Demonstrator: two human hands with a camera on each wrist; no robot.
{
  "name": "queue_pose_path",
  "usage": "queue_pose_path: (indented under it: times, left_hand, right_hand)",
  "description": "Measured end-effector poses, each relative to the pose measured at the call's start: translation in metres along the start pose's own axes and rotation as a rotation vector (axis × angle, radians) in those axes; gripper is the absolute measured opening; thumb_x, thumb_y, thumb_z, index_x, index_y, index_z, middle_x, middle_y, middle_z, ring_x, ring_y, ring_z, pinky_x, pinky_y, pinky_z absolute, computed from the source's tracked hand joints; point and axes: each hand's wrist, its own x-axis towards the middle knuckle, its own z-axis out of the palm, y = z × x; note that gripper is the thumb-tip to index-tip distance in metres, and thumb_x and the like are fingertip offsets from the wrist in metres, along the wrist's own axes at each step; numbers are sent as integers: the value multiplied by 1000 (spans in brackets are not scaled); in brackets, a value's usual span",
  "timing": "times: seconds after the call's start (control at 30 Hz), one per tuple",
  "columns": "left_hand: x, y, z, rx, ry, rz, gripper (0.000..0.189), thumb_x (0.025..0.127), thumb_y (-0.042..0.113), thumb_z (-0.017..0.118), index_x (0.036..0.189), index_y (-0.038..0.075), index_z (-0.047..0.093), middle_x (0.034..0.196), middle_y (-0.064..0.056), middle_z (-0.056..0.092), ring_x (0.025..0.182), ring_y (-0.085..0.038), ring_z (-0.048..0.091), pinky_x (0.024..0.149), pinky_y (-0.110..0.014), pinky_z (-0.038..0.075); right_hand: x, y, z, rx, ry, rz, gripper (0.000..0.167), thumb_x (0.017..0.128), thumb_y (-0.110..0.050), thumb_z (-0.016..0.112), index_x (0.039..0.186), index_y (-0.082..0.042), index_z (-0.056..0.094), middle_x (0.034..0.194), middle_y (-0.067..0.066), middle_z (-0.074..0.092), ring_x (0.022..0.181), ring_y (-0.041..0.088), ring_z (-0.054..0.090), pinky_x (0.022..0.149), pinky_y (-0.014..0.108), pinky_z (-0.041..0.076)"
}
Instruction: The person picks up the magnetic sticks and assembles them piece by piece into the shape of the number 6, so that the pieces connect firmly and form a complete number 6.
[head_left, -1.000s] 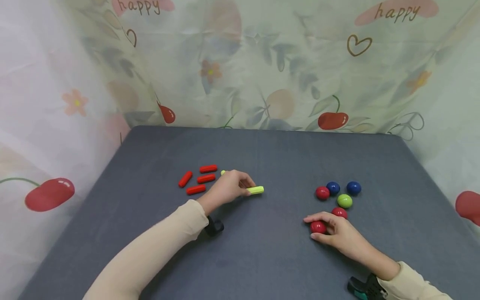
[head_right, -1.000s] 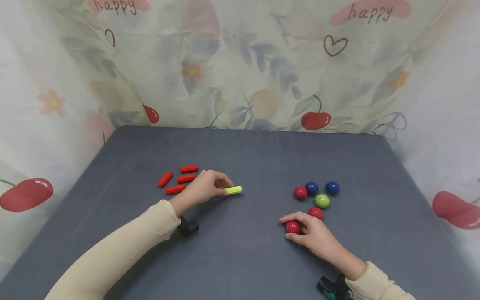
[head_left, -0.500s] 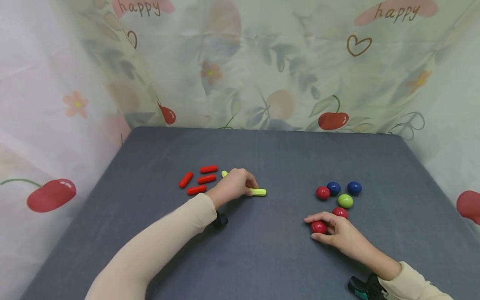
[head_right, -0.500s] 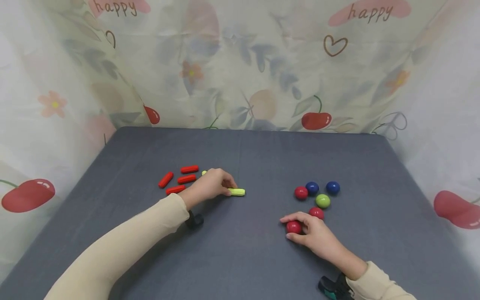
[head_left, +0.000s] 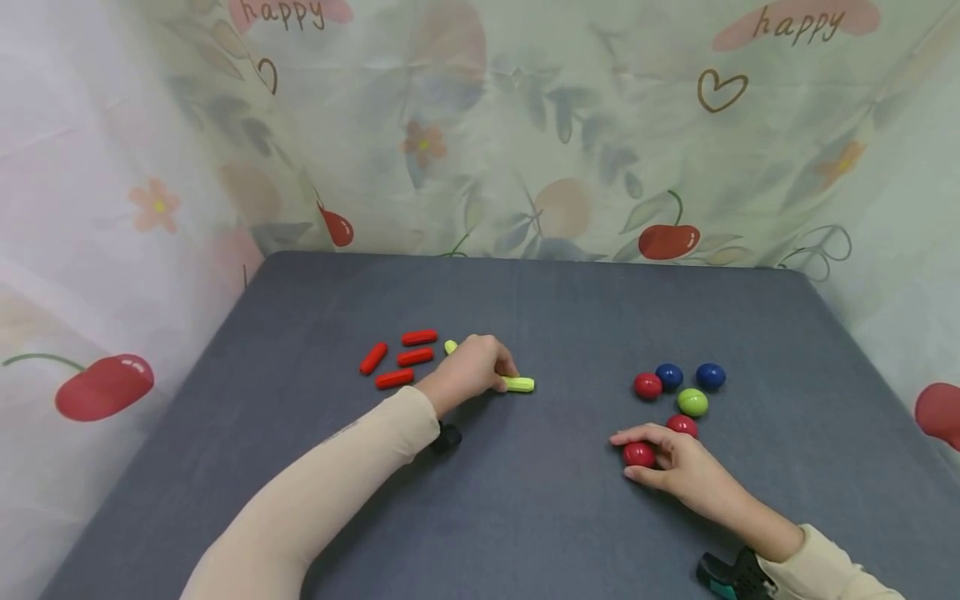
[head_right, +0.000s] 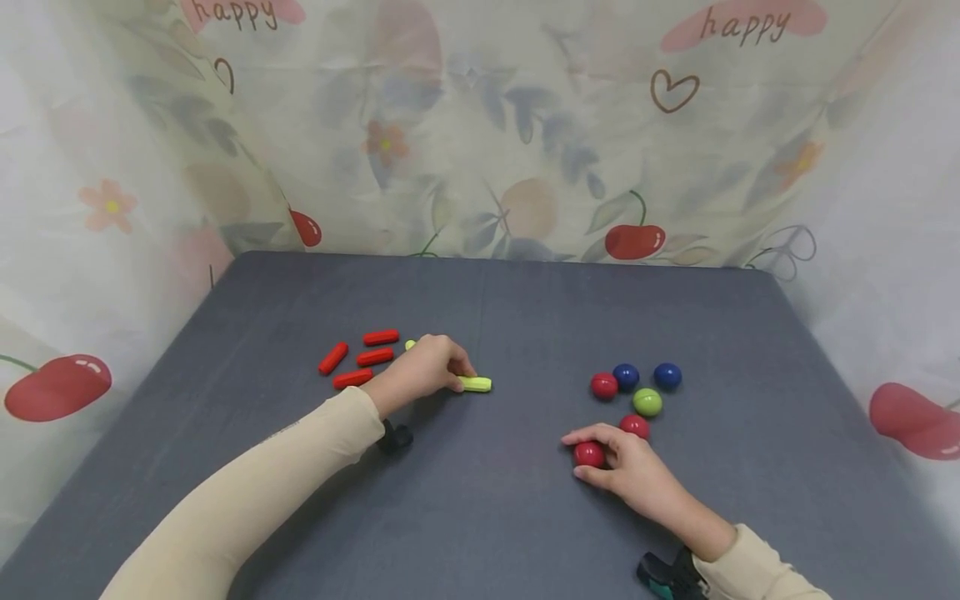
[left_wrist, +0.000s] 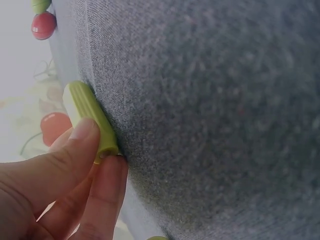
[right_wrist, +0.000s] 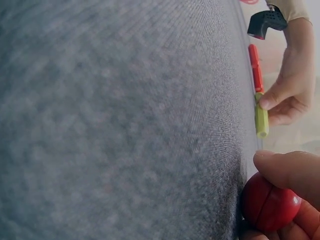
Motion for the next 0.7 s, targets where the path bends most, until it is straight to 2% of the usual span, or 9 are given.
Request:
queue_pose_path:
  times: [0.37, 0.53, 0.7]
  left_hand:
    - [-1, 1, -1, -17, 5, 9, 21, 81, 4, 76, 99, 15, 77, 99, 0, 71, 86, -13, 60, 80, -28, 53]
    - [-1, 2, -1, -11, 5, 7, 21, 81, 3, 76, 99, 15, 77, 98, 0, 72, 86, -14, 60, 81, -29, 53]
    - [0, 2, -1, -2, 5, 3, 22, 81, 3, 77, 99, 15, 77, 98, 0, 72, 86, -13, 61, 80, -28, 53]
  right_hand:
    - [2, -4, -3, -46, -22, 17, 37, 82, -15, 77, 118, -9, 67, 119, 10, 64, 98, -2, 55, 80, 12, 48]
    - [6, -15, -8, -81, -51, 21, 38, 83, -16, 76, 119, -7, 66, 120, 14, 64, 90, 0, 56, 74, 16, 49]
    - [17, -34, -15, -48, -57, 14, 41, 84, -12, 75, 122, -2, 63, 122, 20, 62, 94, 3, 62, 76, 19, 53]
